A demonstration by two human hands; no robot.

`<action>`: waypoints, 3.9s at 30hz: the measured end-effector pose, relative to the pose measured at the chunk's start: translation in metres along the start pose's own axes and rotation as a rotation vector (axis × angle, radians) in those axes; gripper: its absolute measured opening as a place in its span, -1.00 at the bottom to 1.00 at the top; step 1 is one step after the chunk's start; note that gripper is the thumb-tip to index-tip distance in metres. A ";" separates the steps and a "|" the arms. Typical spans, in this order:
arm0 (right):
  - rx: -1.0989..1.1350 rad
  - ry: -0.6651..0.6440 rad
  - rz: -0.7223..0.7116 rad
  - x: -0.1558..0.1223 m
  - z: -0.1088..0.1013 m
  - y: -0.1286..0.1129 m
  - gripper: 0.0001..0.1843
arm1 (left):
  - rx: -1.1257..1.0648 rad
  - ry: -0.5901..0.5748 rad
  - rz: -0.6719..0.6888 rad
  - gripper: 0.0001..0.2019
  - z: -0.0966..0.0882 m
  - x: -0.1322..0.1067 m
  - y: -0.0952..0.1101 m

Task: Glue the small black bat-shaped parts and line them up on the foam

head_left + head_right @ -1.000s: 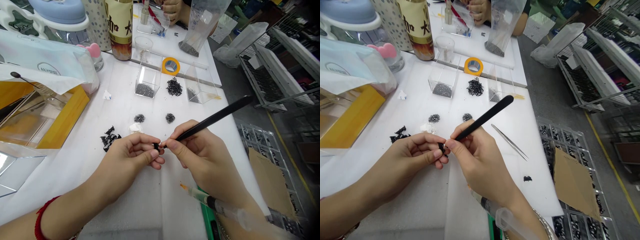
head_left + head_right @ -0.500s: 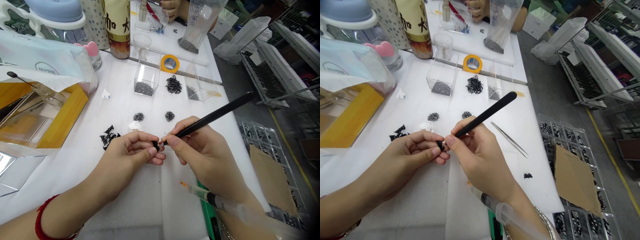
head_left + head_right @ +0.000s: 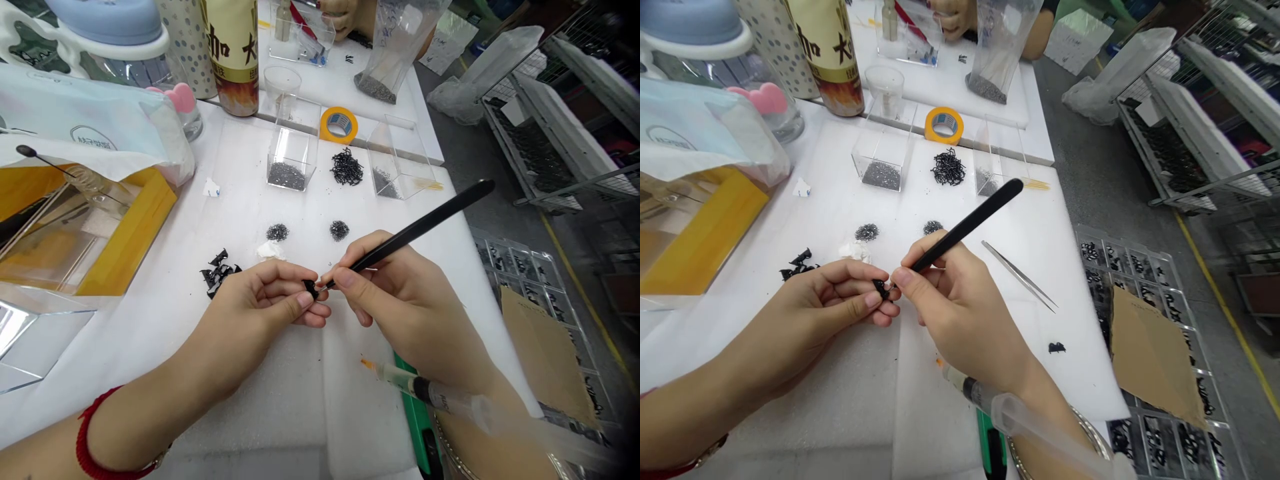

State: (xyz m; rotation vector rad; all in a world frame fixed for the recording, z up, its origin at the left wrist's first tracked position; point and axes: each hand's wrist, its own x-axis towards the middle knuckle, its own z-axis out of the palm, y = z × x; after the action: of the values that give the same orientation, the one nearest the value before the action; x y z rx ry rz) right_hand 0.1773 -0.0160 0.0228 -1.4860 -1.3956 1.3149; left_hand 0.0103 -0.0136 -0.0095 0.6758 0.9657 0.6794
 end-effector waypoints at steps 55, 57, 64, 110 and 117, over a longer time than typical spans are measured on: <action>0.137 0.257 -0.073 0.004 0.000 0.006 -0.84 | 1.407 0.251 0.186 -0.64 -0.055 -0.030 0.063; 0.149 0.286 -0.102 0.005 -0.001 0.007 -0.84 | 1.455 0.305 0.226 -0.64 -0.052 -0.031 0.065; -0.090 0.372 0.019 0.007 -0.009 0.005 -0.79 | 1.543 -0.028 0.716 -0.78 -0.012 -0.025 0.023; -0.373 0.181 0.073 0.017 -0.015 0.013 -0.95 | 0.789 -0.115 0.114 -0.84 0.008 -0.011 0.000; -0.375 0.167 0.075 0.019 -0.015 0.014 -0.96 | 0.611 -0.144 -0.015 -0.86 0.007 -0.011 0.003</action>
State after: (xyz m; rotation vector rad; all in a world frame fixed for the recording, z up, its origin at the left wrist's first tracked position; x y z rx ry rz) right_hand 0.1939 0.0018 0.0089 -1.8640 -1.5456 0.9790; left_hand 0.0116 -0.0217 0.0016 1.2338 1.0473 0.3071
